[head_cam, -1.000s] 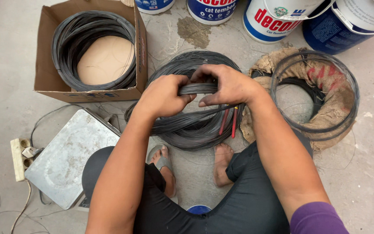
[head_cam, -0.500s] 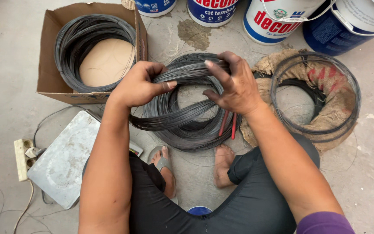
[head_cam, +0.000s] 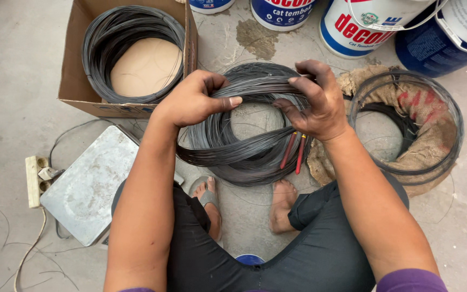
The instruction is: The person sits on the floor and coils a length of gray wire by hand into a neat circular bundle. They then use red-handled pliers to cut a securing tie and place the finished coil into a cardboard box.
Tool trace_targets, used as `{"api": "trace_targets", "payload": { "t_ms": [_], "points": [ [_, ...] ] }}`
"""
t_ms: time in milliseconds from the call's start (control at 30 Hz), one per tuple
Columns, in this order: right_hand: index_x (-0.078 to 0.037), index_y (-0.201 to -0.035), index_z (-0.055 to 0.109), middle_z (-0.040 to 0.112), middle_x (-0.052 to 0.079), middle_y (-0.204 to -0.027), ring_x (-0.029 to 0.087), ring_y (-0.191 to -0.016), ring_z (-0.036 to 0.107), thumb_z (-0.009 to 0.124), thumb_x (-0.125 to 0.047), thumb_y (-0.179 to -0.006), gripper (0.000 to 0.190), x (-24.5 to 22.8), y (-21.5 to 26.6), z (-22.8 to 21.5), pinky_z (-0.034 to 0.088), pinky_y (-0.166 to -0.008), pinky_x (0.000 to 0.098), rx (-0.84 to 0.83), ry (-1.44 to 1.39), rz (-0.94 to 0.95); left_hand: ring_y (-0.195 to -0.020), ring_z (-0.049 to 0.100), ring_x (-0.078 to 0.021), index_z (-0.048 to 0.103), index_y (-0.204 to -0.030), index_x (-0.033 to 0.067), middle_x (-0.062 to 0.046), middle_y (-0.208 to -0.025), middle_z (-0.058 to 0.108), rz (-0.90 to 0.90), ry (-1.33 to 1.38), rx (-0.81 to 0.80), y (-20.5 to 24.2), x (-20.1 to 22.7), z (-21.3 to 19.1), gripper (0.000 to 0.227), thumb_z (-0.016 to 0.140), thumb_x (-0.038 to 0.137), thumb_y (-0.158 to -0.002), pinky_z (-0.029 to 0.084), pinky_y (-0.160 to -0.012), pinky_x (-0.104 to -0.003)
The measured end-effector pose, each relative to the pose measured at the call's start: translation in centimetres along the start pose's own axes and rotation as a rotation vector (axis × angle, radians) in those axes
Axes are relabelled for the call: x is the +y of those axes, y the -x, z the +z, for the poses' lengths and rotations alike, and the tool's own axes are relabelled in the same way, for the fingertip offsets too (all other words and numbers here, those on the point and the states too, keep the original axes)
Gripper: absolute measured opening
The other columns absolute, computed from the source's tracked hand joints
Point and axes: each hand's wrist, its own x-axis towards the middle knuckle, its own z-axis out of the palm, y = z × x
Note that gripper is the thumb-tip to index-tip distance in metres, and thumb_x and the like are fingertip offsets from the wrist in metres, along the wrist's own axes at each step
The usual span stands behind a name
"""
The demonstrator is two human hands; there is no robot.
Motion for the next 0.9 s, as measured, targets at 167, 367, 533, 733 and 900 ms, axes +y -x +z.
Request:
{"api": "trace_targets", "payload": {
  "t_ms": [167,367,533,733,900],
  "points": [
    [-0.011,-0.085,0.062,0.046,0.014,-0.096,0.032,-0.083,0.049,0.075,-0.033,-0.079,0.026,-0.7,-1.2,-1.5,0.042,-0.074,0.0413,0.003,0.130,-0.039,-0.052,0.045,-0.0107,0.061,-0.068,0.0118,0.003,-0.053,0.048,-0.021,-0.046,0.045,0.0,0.8,1.2,0.019,0.072,0.027,-0.069,0.035,-0.054,-0.021],
    [-0.008,-0.097,0.063,0.049,0.014,-0.092,0.031,-0.083,0.051,0.076,-0.038,-0.076,0.039,0.1,-1.8,-2.3,0.043,-0.073,0.0403,-0.110,-0.007,0.113,-0.053,0.052,-0.0162,0.063,-0.067,0.0147,-0.001,-0.053,0.054,-0.076,-0.164,0.069,0.4,1.9,1.7,0.022,0.073,0.035,-0.064,0.039,-0.056,-0.024],
    [-0.009,-0.088,0.067,0.058,0.018,-0.066,0.035,-0.065,0.059,0.058,-0.026,-0.091,0.020,0.0,-0.7,-2.0,0.046,-0.061,0.0418,-0.347,-0.270,0.439,-0.062,0.058,-0.0223,0.064,-0.070,0.0152,-0.004,-0.058,0.057,-0.129,-0.224,0.067,0.5,2.2,1.6,0.024,0.072,0.037,-0.061,0.043,-0.061,-0.028],
    [-0.015,-0.066,0.062,0.049,0.005,-0.046,0.011,-0.048,0.045,0.060,-0.028,-0.089,0.026,-0.9,0.4,0.1,0.041,-0.049,0.0275,-0.303,-0.286,0.657,-0.085,0.061,-0.0354,0.063,-0.083,0.0162,-0.012,-0.077,0.064,-0.148,-0.666,0.089,1.0,3.3,2.3,0.030,0.062,0.041,-0.066,0.047,-0.072,-0.045],
    [-0.013,-0.071,0.064,0.048,0.011,-0.046,0.015,-0.046,0.044,0.061,-0.027,-0.086,0.021,-2.4,-0.2,1.2,0.038,-0.047,0.0307,-0.391,-0.253,0.794,-0.076,0.064,-0.0311,0.057,-0.091,0.0139,-0.007,-0.075,0.063,0.168,-0.890,0.263,-0.3,-0.2,6.0,0.033,0.060,0.032,-0.064,0.048,-0.068,-0.044]
  ]
}}
